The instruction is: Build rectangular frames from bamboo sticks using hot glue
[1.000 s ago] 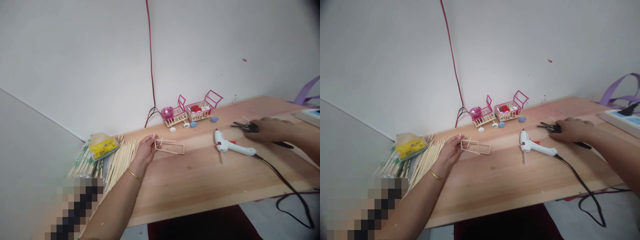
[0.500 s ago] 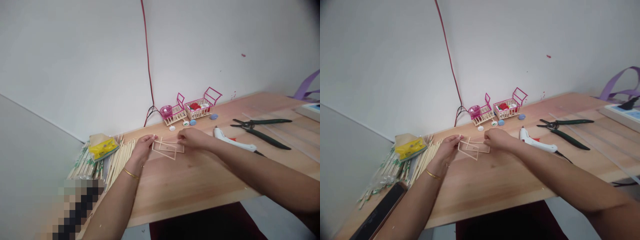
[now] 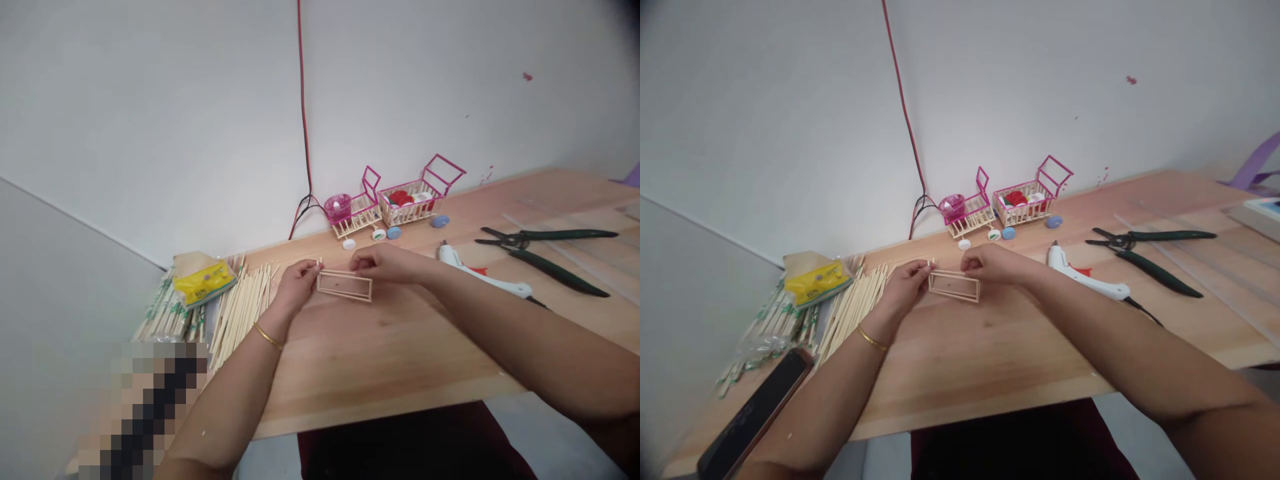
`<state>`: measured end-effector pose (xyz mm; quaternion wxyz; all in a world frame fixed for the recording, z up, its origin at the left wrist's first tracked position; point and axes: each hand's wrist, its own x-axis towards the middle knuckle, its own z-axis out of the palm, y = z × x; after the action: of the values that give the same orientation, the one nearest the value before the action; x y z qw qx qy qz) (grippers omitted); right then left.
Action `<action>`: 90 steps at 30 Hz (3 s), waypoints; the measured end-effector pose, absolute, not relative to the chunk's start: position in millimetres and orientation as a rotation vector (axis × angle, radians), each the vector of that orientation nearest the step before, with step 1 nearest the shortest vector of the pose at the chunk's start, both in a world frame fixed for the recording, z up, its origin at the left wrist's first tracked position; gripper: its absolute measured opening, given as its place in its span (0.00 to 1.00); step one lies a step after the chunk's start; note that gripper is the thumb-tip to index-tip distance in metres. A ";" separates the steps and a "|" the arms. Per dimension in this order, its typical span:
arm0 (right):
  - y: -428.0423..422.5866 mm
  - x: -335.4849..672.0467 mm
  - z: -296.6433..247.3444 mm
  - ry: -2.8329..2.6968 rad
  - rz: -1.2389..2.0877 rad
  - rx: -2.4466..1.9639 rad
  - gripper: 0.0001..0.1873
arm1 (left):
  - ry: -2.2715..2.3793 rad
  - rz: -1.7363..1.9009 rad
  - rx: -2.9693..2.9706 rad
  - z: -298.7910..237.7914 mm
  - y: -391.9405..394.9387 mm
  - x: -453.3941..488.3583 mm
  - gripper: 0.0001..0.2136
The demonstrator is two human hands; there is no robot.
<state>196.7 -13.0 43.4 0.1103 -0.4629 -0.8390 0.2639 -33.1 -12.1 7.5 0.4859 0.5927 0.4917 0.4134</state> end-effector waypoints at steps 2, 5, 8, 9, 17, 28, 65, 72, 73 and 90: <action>-14.2 200.7 45.5 -2.402 0.965 -1.268 0.14 | 1.195 1.012 1.476 7.5 -12.0 -32.9 0.14; -16.1 206.4 46.6 -2.276 1.147 -1.161 0.16 | 1.172 1.041 1.512 6.6 -10.9 -33.4 0.12; -18.9 208.9 49.1 -2.275 1.094 -1.130 0.17 | 1.142 1.069 1.540 6.6 -10.3 -33.4 0.10; -20.5 208.3 50.6 -2.296 1.052 -1.141 0.17 | 1.134 1.073 1.549 6.8 -10.5 -33.1 0.09; -38.6 185.8 53.0 -2.505 0.447 -1.367 0.16 | 1.098 1.091 1.595 6.8 -16.7 -27.5 0.08; -42.4 172.4 42.3 -2.635 0.084 -1.371 0.15 | 1.014 1.087 1.543 11.1 -15.5 -28.4 0.09; -42.9 160.4 45.5 -2.704 0.038 -1.455 0.19 | 1.063 0.820 2.081 23.5 -20.4 -35.6 0.12; -41.5 161.5 41.6 -2.691 -0.006 -1.422 0.20 | 1.143 0.818 2.069 22.2 -22.6 -32.7 0.08; -41.3 161.8 41.1 -2.690 0.000 -1.414 0.20 | 1.162 0.823 2.075 21.7 -22.8 -32.2 0.07; -43.6 159.8 37.3 -2.611 -0.106 -1.293 0.17 | 1.433 0.654 2.321 21.6 -27.3 -24.1 0.08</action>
<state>159.8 -43.6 37.3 0.1130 -0.4406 -0.8898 -0.0361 -24.1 -27.3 21.6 0.1674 0.8159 0.5035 0.2298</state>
